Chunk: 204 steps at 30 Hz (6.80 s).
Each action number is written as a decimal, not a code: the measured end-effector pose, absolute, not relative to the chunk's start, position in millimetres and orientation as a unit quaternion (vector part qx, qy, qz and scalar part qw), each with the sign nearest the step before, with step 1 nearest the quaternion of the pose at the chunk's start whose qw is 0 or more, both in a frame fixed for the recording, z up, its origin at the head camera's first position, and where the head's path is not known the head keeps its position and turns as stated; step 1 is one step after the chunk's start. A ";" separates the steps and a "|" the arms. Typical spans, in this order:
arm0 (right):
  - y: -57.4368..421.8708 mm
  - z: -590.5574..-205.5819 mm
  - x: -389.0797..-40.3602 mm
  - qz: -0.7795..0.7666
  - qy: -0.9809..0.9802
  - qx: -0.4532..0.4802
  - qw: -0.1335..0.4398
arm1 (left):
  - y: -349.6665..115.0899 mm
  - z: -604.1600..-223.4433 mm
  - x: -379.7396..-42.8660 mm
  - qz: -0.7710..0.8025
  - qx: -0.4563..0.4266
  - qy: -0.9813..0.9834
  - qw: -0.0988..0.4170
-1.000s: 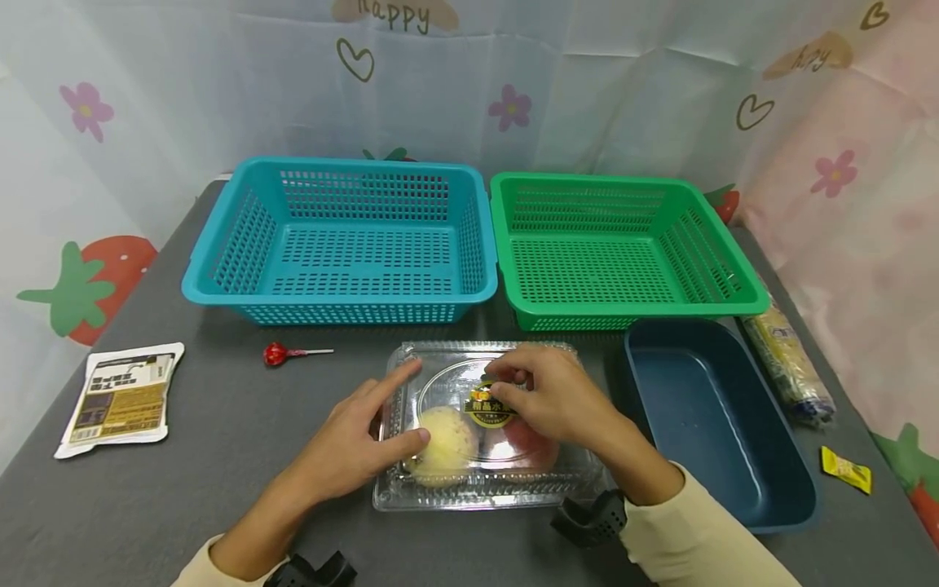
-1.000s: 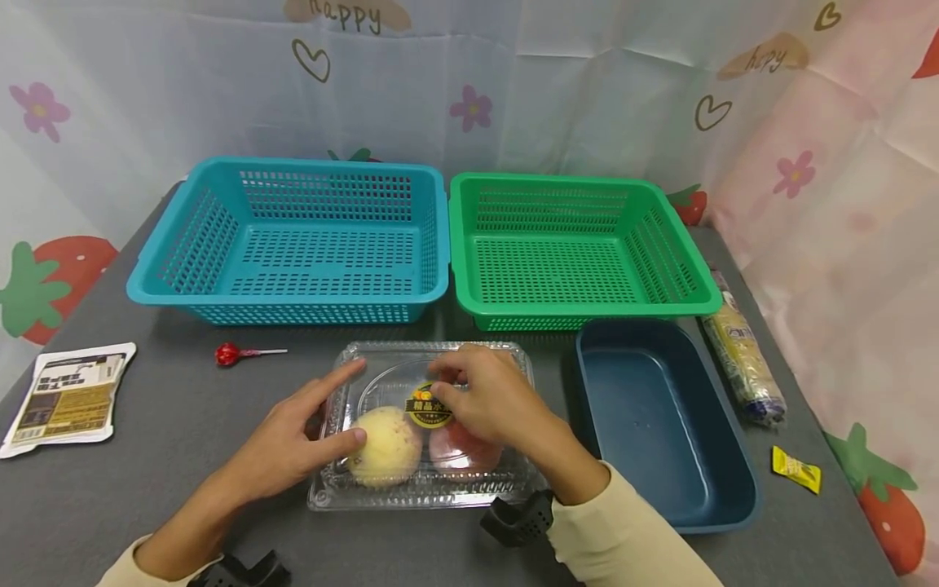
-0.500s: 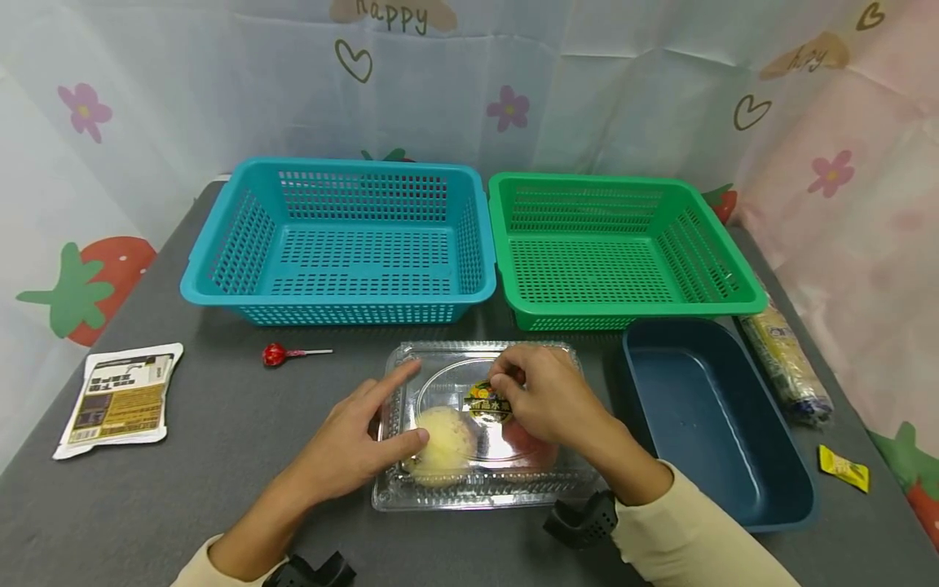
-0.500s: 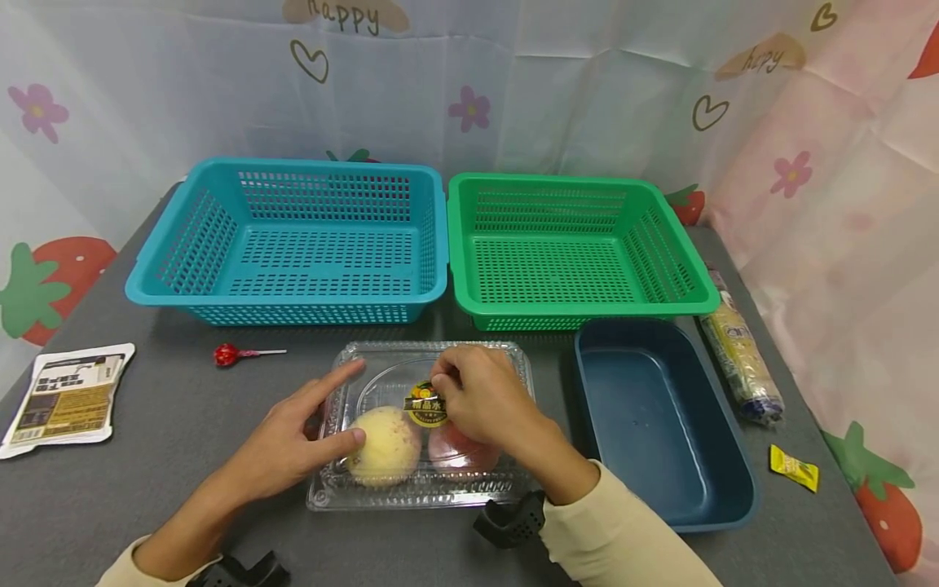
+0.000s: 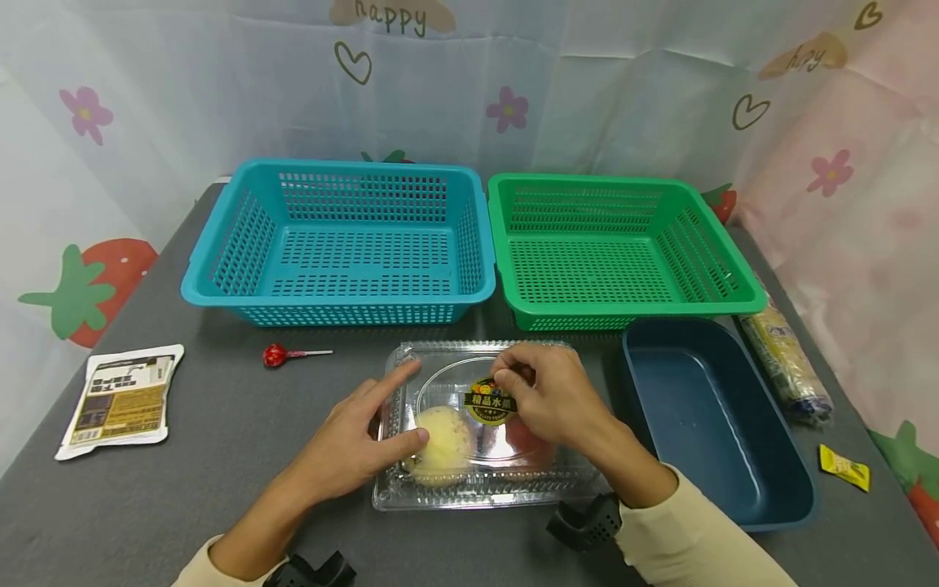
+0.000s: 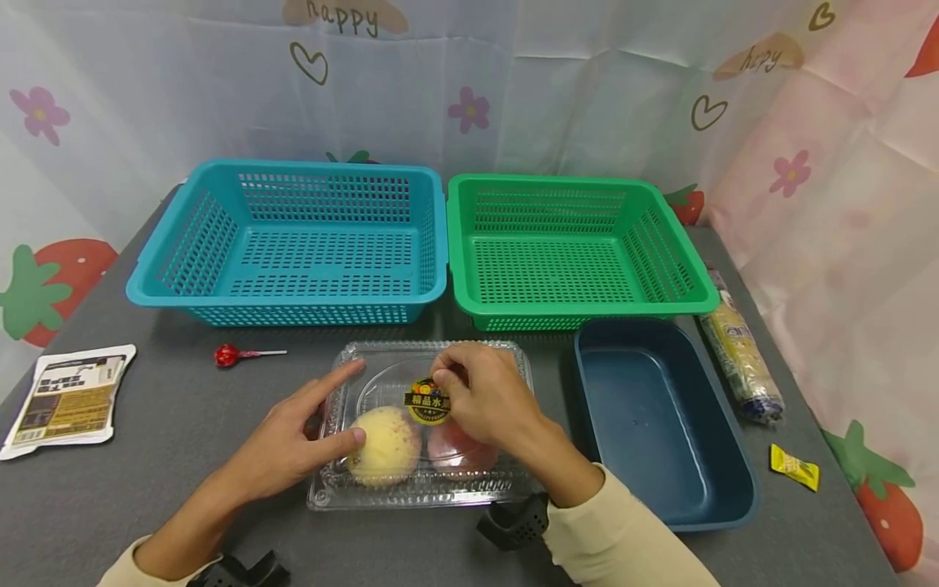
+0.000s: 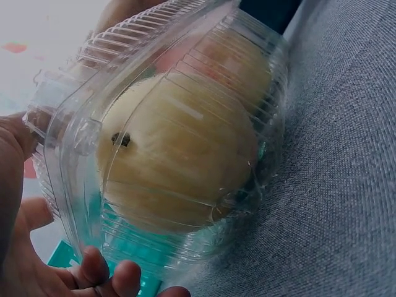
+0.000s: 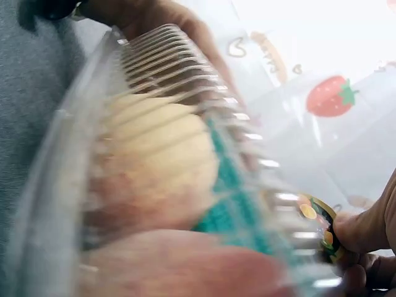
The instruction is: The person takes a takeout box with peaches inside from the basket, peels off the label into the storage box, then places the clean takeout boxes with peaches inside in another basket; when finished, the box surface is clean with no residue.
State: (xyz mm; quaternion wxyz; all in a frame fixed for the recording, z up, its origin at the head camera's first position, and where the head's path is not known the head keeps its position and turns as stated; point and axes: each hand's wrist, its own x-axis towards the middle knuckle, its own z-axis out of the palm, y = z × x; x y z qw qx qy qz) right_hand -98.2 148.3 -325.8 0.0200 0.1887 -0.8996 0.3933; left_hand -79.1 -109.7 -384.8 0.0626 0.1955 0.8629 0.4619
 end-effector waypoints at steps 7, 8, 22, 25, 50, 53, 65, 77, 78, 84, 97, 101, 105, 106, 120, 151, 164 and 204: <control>163.3 -307.6 -100.4 0.409 -0.896 0.173 0.023 | -109.0 -384.8 -79.0 0.464 0.192 0.863 0.064; 165.8 -305.8 -101.1 0.410 -0.895 0.173 0.023 | -108.9 -384.7 -78.9 0.464 0.191 0.862 0.065; 201.0 -288.7 -99.5 0.418 -0.894 0.163 0.005 | -108.2 -384.0 -78.8 0.462 0.190 0.864 0.060; 210.3 -285.9 -100.0 0.414 -0.896 0.160 0.008 | -107.8 -384.7 -79.2 0.461 0.191 0.864 0.059; 293.6 -281.6 -98.8 0.400 -0.903 0.152 0.037 | -105.9 -386.1 -77.0 0.470 0.175 0.863 0.070; 302.9 -284.1 -100.7 0.400 -0.903 0.153 0.028 | -105.9 -386.2 -77.5 0.472 0.174 0.862 0.071; 334.4 -300.6 -112.0 0.372 -0.916 0.150 0.025 | -105.4 -386.8 -77.1 0.489 0.172 0.853 0.067; 360.6 -322.1 -122.4 0.354 -0.929 0.090 -0.056 | -104.7 -386.5 -76.8 0.503 0.165 0.846 0.062; 362.4 -324.4 -123.4 0.355 -0.928 0.090 -0.062 | -104.6 -386.6 -76.7 0.504 0.165 0.846 0.062; 368.3 -334.8 -127.4 0.354 -0.928 0.085 -0.080 | -103.8 -386.9 -76.5 0.512 0.163 0.841 0.064; 375.2 -353.7 -133.4 0.336 -0.930 0.078 -0.129 | -102.9 -387.7 -75.4 0.513 0.149 0.841 0.081; 374.9 -356.2 -134.4 0.334 -0.930 0.077 -0.132 | -103.1 -388.4 -75.6 0.515 0.150 0.840 0.080; 375.2 -358.9 -136.0 0.321 -0.934 0.075 -0.135 | -103.3 -388.5 -75.7 0.517 0.152 0.839 0.079; 375.4 -359.7 -136.5 0.318 -0.935 0.076 -0.137 | -103.3 -388.5 -75.7 0.518 0.152 0.838 0.079; 376.7 -364.3 -139.8 0.310 -0.936 0.085 -0.143 | -103.2 -387.6 -76.5 0.521 0.151 0.836 0.081; 377.8 -295.4 -129.7 0.262 -0.962 0.077 -0.014 | -102.9 -387.0 -75.8 0.516 0.144 0.839 0.089; 389.6 -280.7 -140.6 0.290 -0.953 0.050 0.075 | -102.7 -384.9 -76.3 0.514 0.149 0.841 0.083; 421.3 -326.5 -174.6 0.276 -0.960 0.035 -0.018 | -107.7 -380.4 -79.8 0.689 0.152 0.678 0.205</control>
